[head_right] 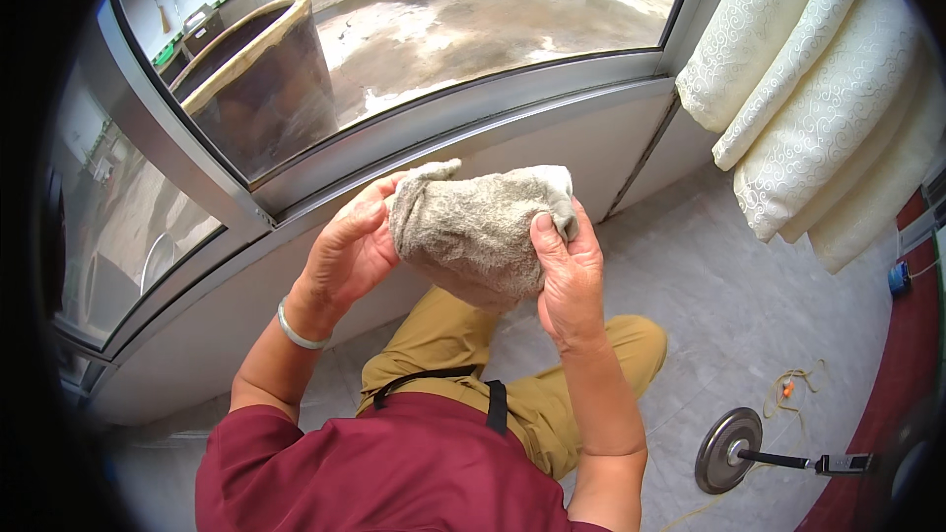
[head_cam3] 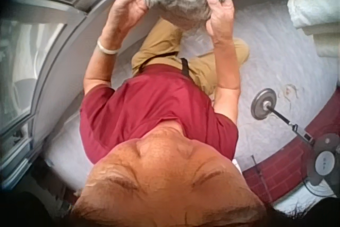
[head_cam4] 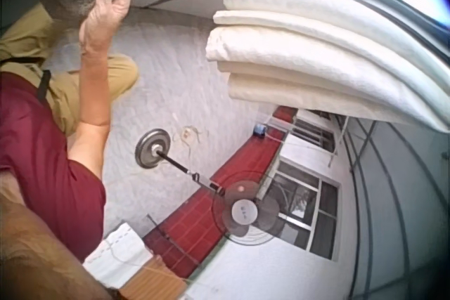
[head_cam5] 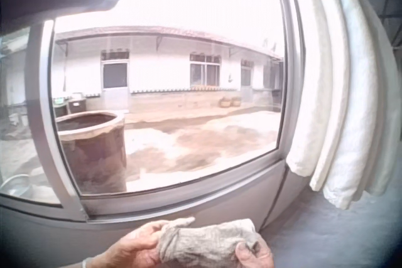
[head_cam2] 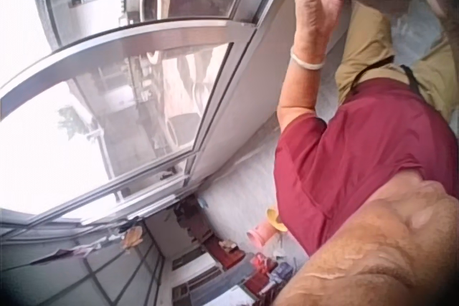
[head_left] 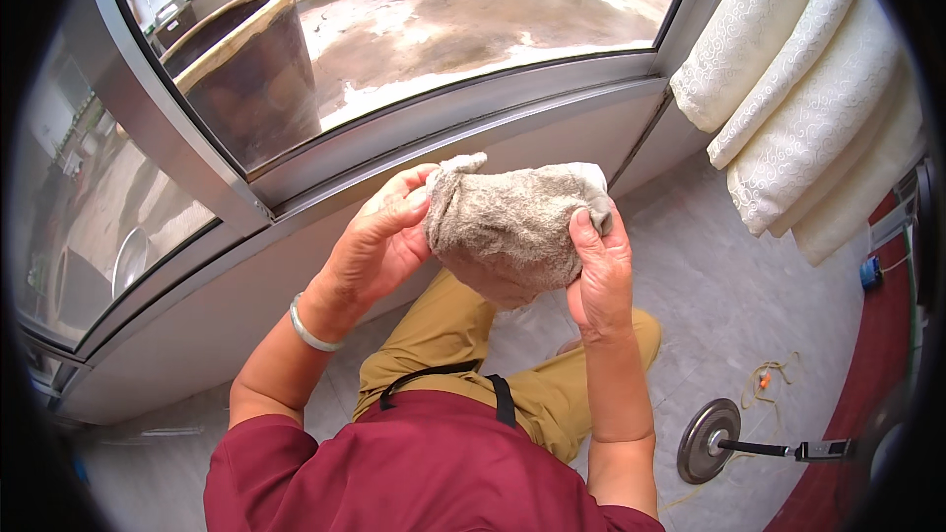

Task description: The person kneels on the floor and wipes the lower metal track of a sliding window using a cloth. They repeatedly rub the track back and forth along its length, occasionally adjusting the cloth, to remove dirt and debris.

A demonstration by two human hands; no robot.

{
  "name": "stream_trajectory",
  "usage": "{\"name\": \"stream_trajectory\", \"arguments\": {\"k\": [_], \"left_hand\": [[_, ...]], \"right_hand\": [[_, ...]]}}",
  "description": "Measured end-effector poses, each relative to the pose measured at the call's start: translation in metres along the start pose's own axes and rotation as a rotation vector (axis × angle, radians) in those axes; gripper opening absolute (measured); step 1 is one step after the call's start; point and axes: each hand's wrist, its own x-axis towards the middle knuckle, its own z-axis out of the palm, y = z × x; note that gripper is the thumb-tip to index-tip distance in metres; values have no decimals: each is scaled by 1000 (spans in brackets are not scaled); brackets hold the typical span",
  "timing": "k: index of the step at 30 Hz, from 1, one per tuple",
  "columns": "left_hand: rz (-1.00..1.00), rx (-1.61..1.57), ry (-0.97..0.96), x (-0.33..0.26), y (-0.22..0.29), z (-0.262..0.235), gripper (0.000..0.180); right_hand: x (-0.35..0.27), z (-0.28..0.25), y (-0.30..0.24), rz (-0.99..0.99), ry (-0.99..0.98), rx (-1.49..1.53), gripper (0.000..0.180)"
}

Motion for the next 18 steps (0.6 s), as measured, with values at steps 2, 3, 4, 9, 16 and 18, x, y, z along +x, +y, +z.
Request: {"name": "stream_trajectory", "arguments": {"k": [2, 3, 4, 9, 16, 18], "left_hand": [[298, 344, -64, -5, -23, 11, 92], [348, 709, -54, -3, -44, -9, 109], [443, 1033, 31, -3, -62, -11, 83], [1159, 1684, -512, 24, -45, -2, 24], [1862, 1682, -490, 0, -34, 12, 16], [1638, 1684, -754, 10, -24, 12, 24]], "right_hand": [[-17, -3, -6, -99, -53, -108, 45], [-30, -11, -5, -160, -112, -256, 47], [-37, -24, -2, -208, -171, -402, 49], [-38, -91, 20, -277, -19, -713, 40], [-61, -46, -13, -377, -23, -742, 47], [-49, -42, -27, -808, -106, -1267, 30]]}}
